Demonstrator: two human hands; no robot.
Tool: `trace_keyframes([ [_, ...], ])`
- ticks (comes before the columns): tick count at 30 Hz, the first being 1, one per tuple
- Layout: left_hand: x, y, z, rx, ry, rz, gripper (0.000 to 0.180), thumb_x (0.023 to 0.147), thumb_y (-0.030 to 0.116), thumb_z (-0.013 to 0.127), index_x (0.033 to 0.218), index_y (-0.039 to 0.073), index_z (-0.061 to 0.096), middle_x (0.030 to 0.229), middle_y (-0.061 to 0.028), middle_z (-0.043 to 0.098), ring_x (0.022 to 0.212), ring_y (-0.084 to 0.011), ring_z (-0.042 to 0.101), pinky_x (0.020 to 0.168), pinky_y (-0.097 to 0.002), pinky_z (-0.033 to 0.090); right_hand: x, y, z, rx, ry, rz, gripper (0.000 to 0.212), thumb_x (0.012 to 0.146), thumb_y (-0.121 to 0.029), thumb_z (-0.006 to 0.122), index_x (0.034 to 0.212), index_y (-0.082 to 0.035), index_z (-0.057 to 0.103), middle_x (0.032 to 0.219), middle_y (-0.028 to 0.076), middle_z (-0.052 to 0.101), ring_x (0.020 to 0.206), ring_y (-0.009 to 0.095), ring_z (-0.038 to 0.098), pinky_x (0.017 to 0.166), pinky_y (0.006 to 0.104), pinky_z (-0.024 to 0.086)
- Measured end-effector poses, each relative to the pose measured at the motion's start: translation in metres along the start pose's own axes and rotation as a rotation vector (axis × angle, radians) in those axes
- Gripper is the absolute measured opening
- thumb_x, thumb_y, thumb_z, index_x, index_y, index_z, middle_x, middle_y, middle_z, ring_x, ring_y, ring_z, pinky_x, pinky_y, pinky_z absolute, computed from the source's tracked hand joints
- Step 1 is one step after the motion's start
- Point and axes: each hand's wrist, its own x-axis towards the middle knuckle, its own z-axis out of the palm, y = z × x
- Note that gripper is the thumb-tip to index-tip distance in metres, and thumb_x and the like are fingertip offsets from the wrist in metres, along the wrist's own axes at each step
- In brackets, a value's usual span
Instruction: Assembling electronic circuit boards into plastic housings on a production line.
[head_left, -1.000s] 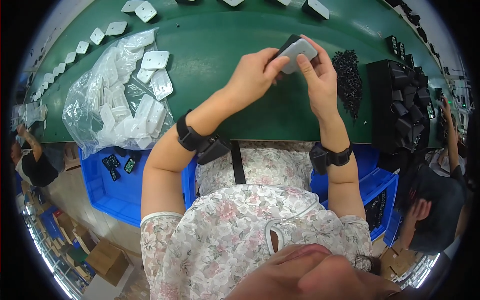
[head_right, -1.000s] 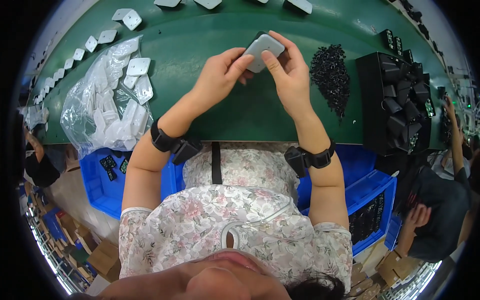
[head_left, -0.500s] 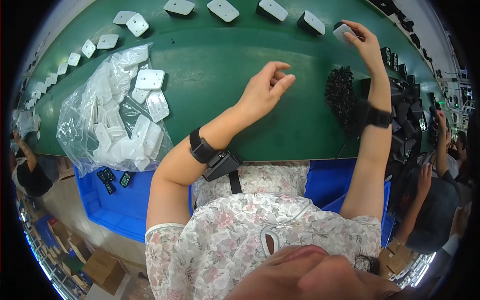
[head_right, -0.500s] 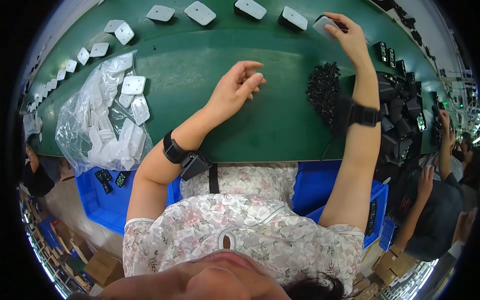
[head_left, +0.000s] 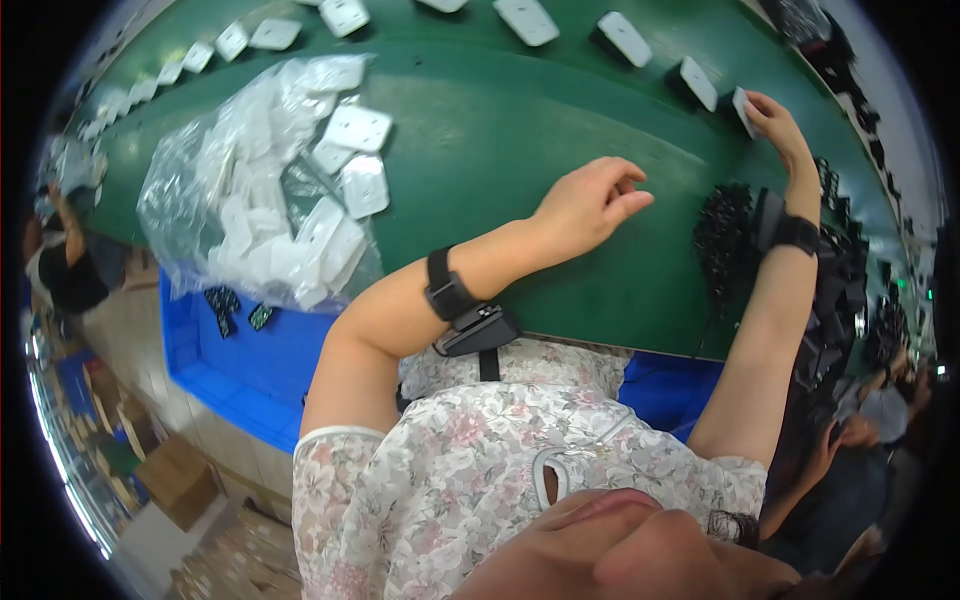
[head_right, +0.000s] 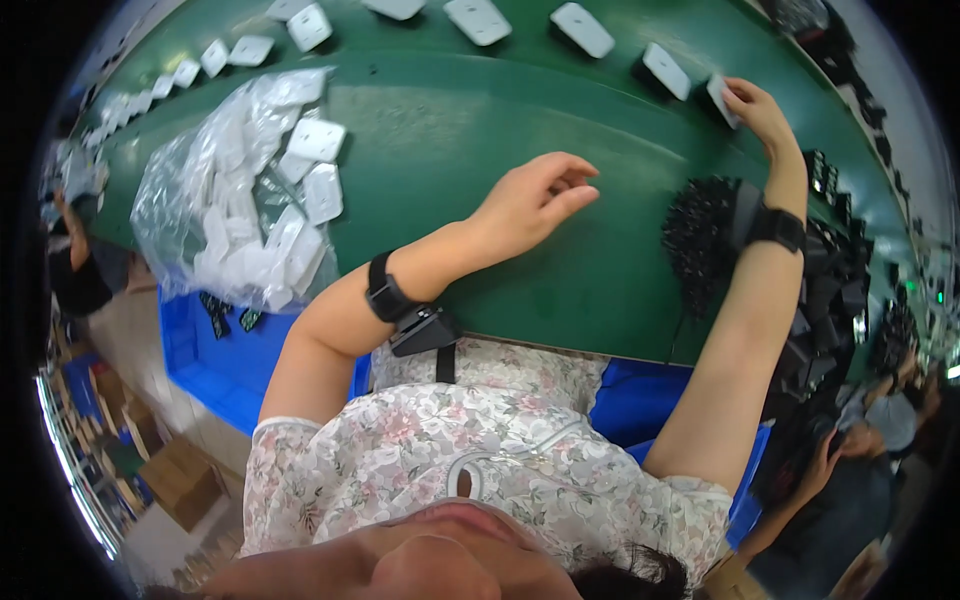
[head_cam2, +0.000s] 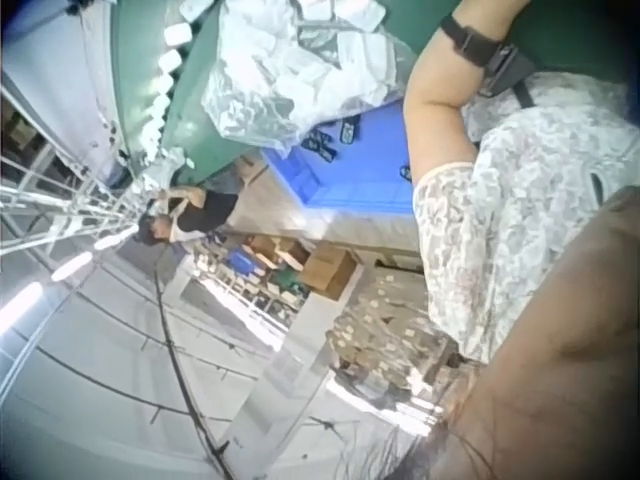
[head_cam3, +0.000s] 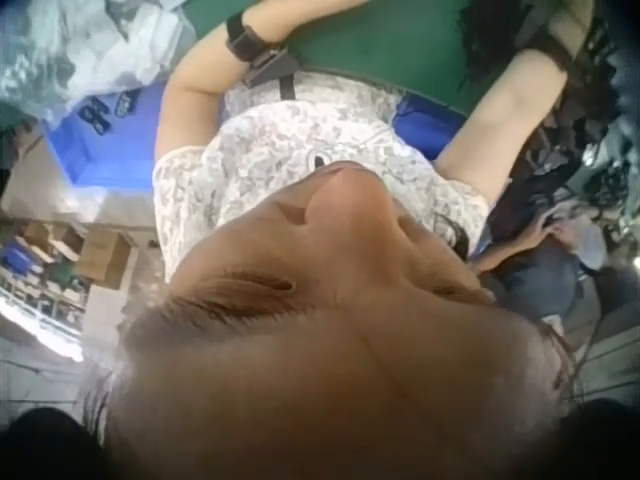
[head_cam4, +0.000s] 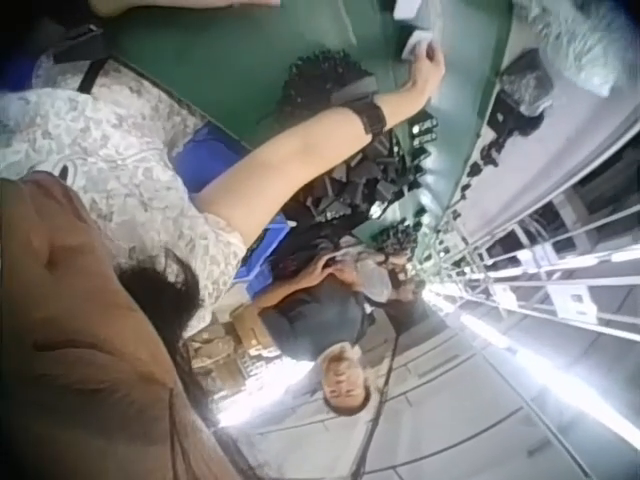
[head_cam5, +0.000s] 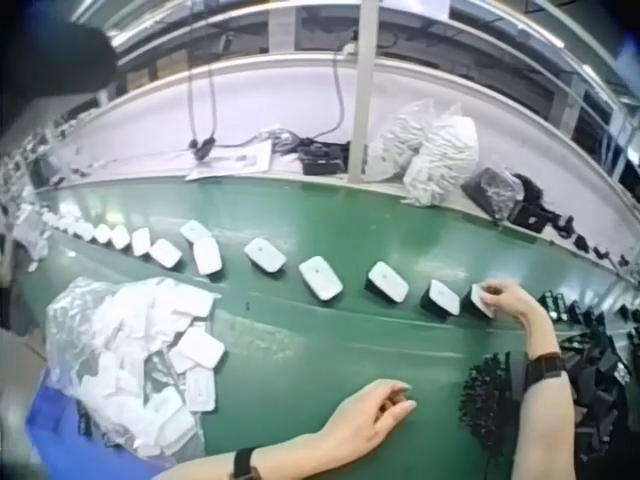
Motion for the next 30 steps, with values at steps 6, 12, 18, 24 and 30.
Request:
trace_keyframes([
  [6,-0.005,0.008,-0.01,0.184,0.142,0.176,0.026,0.084,0.026,0.065,0.096,0.003,0.06,0.09,-0.0115,0.059,0.082,-0.027,0.06,0.071,-0.0357,0.049,-0.054,-0.017,0.011,-0.367,0.506,-0.319,0.032,0.089,-0.024,0.062,0.116,-0.006,0.061,0.103,0.009,0.065,0.091,0.018,0.061,0.082,0.0285,0.047],
  [12,-0.05,0.054,-0.077,0.894,0.168,0.419,0.014,0.071,0.008,0.063,0.084,0.005,0.06,0.088,-0.0113,0.057,0.08,-0.0276,0.054,0.07,-0.0363,0.048,-0.212,-0.055,0.069,-0.526,0.359,-0.246,0.026,0.083,-0.011,0.067,0.107,-0.004,0.06,0.095,0.008,0.062,0.082,0.019,0.061,0.077,0.0282,0.047],
  [18,-0.064,0.004,-0.193,1.483,0.438,0.288,0.03,0.074,0.001,0.054,0.102,0.008,0.063,0.115,-0.0071,0.061,0.112,-0.029,0.054,0.088,-0.039,0.044,-0.228,-0.018,0.105,-0.484,0.398,-0.27,0.029,0.08,-0.005,0.066,0.107,-0.004,0.058,0.092,0.007,0.056,0.073,0.021,0.055,0.069,0.0295,0.046],
  [24,-0.064,-0.015,-0.229,1.485,0.28,0.176,0.037,0.081,0.002,0.046,0.113,0.012,0.062,0.121,-0.0023,0.061,0.118,-0.0234,0.052,0.094,-0.0394,0.04,-0.218,-0.011,0.111,-0.397,0.446,-0.305,0.018,0.081,-0.006,0.065,0.097,-0.003,0.058,0.086,0.007,0.056,0.071,0.021,0.056,0.064,0.0286,0.045],
  [30,-0.07,0.0,-0.228,1.302,0.146,0.048,0.052,0.076,-0.007,0.047,0.125,0.01,0.057,0.125,-0.0123,0.057,0.121,-0.0283,0.049,0.1,-0.0393,0.037,-0.212,-0.018,0.113,-0.291,0.594,-0.303,0.013,0.079,-0.01,0.068,0.082,-0.004,0.057,0.078,0.007,0.053,0.068,0.021,0.055,0.062,0.0301,0.044],
])
